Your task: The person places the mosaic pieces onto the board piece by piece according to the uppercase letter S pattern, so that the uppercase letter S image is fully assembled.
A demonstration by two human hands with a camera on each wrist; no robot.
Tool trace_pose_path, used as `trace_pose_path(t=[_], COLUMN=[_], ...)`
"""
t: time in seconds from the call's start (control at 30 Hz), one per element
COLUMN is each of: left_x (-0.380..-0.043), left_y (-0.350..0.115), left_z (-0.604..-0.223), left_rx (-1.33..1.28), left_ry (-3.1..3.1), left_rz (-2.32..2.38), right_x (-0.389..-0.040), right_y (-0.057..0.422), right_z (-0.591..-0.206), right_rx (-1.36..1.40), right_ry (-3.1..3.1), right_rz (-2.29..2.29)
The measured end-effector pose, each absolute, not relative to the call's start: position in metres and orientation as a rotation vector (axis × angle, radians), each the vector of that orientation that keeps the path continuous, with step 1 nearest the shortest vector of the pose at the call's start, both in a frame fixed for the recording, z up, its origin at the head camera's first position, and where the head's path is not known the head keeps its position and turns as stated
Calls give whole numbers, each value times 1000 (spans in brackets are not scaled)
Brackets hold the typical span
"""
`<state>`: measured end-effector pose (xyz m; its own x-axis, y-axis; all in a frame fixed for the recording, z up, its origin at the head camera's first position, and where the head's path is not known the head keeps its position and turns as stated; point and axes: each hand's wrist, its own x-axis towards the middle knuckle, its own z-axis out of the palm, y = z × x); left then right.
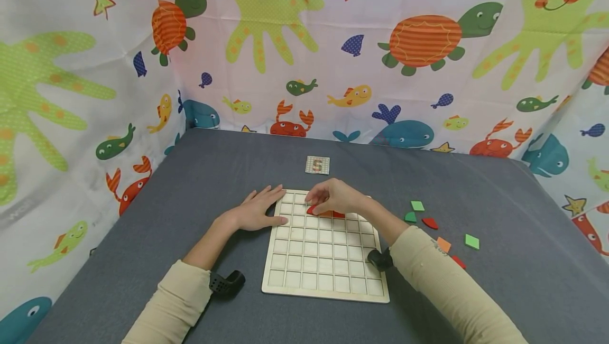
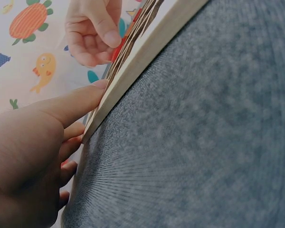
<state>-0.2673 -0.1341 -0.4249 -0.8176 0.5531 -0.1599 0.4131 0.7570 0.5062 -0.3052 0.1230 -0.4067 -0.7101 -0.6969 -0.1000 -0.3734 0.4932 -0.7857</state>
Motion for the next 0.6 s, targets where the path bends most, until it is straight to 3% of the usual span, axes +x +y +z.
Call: trace_pose_path(t=[0.6], left_x=[-268], left_y=[-133], left_z=[-425], left_rx=[741], left_ry=[2658], left_rz=[653], right_x=[-305], right_y=[119], right_z=[-405], right_rx=[-992], right_ry=[2251], right_rz=[-1103])
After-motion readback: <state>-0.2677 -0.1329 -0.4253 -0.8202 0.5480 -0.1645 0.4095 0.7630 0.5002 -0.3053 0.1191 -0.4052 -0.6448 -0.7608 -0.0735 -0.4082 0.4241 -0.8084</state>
